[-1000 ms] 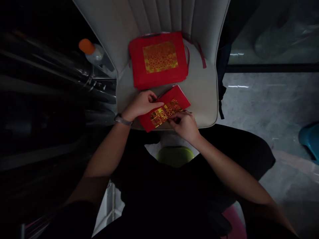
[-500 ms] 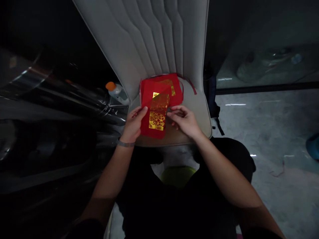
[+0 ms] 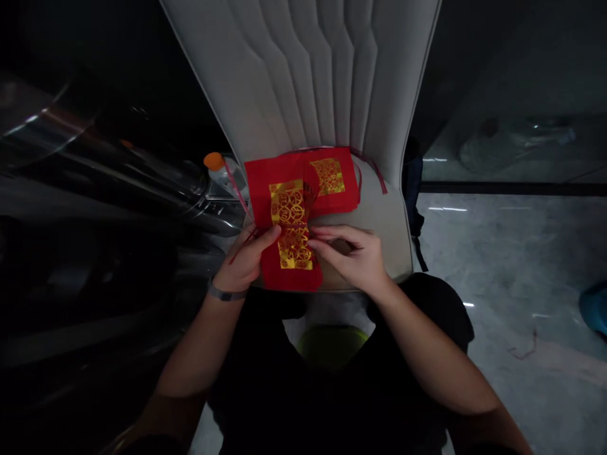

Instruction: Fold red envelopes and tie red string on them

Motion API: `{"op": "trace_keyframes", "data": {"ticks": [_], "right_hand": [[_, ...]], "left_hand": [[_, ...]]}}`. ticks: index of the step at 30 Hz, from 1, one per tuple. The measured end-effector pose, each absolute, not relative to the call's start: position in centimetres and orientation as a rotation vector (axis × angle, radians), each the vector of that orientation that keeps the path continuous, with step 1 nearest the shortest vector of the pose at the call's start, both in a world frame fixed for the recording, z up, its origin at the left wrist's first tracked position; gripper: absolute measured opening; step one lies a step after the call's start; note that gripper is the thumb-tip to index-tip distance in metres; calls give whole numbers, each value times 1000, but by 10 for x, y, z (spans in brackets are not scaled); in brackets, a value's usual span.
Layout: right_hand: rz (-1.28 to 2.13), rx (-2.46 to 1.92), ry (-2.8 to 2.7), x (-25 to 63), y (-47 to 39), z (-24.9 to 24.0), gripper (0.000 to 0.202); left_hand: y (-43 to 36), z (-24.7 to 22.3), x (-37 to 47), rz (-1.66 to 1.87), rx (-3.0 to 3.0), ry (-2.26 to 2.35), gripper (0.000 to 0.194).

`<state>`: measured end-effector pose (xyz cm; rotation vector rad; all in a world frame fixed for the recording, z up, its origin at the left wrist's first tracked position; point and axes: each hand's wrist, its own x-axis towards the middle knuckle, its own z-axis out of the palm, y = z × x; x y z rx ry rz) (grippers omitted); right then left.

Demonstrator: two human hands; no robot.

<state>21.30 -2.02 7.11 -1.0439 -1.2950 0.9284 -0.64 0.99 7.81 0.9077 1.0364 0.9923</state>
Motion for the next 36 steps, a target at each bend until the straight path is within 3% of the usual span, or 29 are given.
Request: {"op": "trace_keyframes", "data": {"ticks": [14, 22, 36], "right_hand": [[994, -884, -1299, 216, -36, 86, 35], [914, -795, -1347, 215, -32, 82, 38], [855, -803, -1408, 216, -32, 84, 22]], "left_hand": [[9, 74, 7, 883, 797, 877, 56], [8, 70, 12, 949, 624, 822, 38], [8, 65, 12, 946, 589, 803, 38]]}}
